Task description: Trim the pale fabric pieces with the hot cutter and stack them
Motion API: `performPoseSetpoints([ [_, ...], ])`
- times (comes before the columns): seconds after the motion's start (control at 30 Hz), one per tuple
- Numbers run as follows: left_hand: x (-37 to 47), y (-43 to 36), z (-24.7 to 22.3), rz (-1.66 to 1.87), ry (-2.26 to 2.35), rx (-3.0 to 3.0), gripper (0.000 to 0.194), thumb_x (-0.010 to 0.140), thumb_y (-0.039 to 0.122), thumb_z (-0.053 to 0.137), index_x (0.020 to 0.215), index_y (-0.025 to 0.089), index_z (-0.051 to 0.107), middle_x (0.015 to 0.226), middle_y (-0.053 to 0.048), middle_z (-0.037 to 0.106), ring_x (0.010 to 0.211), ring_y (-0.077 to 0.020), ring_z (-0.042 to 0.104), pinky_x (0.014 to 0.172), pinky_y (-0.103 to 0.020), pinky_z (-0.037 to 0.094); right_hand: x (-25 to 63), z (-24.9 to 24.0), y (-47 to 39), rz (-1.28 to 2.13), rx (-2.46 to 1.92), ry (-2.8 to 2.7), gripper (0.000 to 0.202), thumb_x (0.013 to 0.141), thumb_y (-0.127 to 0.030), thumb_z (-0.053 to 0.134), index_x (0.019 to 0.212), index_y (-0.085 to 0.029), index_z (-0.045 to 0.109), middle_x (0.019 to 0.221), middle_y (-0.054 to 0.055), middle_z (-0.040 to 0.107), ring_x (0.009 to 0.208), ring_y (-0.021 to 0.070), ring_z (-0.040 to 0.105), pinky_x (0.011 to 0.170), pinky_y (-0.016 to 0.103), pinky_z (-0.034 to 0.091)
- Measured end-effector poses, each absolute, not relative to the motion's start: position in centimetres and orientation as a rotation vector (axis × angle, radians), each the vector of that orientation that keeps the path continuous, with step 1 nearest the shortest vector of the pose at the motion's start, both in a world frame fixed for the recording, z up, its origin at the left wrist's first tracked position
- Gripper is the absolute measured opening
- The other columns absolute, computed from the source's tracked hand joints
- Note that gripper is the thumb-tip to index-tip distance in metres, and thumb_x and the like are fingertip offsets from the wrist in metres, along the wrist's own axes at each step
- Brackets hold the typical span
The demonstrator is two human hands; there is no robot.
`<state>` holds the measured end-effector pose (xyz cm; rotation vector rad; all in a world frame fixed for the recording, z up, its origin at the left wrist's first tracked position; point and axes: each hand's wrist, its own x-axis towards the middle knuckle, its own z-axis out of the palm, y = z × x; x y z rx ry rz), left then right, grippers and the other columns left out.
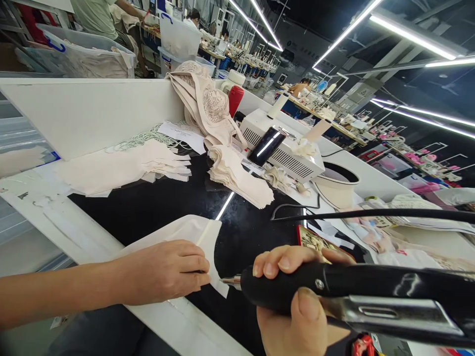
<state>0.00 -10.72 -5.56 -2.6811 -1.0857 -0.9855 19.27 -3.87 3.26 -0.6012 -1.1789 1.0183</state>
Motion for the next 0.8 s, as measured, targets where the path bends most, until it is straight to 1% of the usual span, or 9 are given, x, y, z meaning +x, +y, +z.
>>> performPoseSetpoints([
  [0.13, 0.0, -10.6, -5.4, -0.993, -1.074, -2.679, 0.023, 0.111, 0.013, 0.054, 0.101, 0.013, 0.075, 0.098, -0.006, 0.074, 0.092, -0.0182, 0.07, 0.09, -0.031, 0.057, 19.2, 3.3, -3.8, 1.003, -0.591, -1.191, 0.043, 0.071, -0.035, 0.092, 0.105, -0.031, 0.065, 0.07, -0.009, 0.064, 0.053, 0.0162, 0.05, 0.043, 0.028, 0.054],
  [0.23, -0.1, -10.6, -5.3, -1.004, -1.077, -2.684, 0.023, 0.11, 0.012, 0.055, 0.101, 0.013, 0.075, 0.097, -0.006, 0.074, 0.091, -0.0187, 0.07, 0.088, -0.032, 0.057, 19.2, 3.5, -4.0, 1.037, -0.56, -1.187, 0.044, 0.071, -0.036, 0.092, 0.105, -0.03, 0.065, 0.07, -0.008, 0.065, 0.054, 0.016, 0.051, 0.043, 0.028, 0.054],
  [0.33, -0.1, -10.6, -5.3, -0.987, -1.076, -2.68, 0.023, 0.111, 0.013, 0.054, 0.101, 0.014, 0.074, 0.097, -0.006, 0.074, 0.092, -0.0182, 0.07, 0.089, -0.031, 0.057, 19.1, 3.7, -4.5, 1.09, -0.526, -1.17, 0.045, 0.071, -0.036, 0.093, 0.105, -0.03, 0.065, 0.071, -0.009, 0.065, 0.053, 0.0154, 0.051, 0.044, 0.028, 0.054],
  [0.43, -0.1, -10.7, -5.4, -0.969, -1.078, -2.678, 0.023, 0.111, 0.014, 0.053, 0.1, 0.015, 0.074, 0.097, -0.006, 0.074, 0.092, -0.0178, 0.07, 0.09, -0.031, 0.058, 18.9, 3.6, -4.9, 1.111, -0.491, -1.203, 0.042, 0.074, -0.036, 0.092, 0.106, -0.03, 0.066, 0.072, -0.008, 0.067, 0.053, 0.0152, 0.053, 0.045, 0.028, 0.053],
  [0.57, 0.0, -10.7, -5.5, -0.989, -1.072, -2.671, 0.021, 0.11, 0.014, 0.057, 0.099, 0.013, 0.074, 0.098, -0.006, 0.074, 0.093, -0.0189, 0.07, 0.089, -0.032, 0.058, 18.5, 3.3, -4.9, 1.105, -0.461, -1.242, 0.038, 0.079, -0.036, 0.09, 0.107, -0.03, 0.067, 0.072, -0.008, 0.068, 0.052, 0.0148, 0.053, 0.045, 0.028, 0.053],
  [0.8, 0.0, -10.7, -5.4, -0.963, -1.078, -2.681, 0.023, 0.111, 0.014, 0.053, 0.101, 0.014, 0.074, 0.097, -0.007, 0.074, 0.093, -0.0189, 0.07, 0.089, -0.032, 0.058, 18.4, 3.3, -5.0, 1.082, -0.517, -1.22, 0.037, 0.078, -0.034, 0.09, 0.106, -0.03, 0.066, 0.072, -0.008, 0.064, 0.054, 0.0148, 0.054, 0.045, 0.028, 0.053],
])
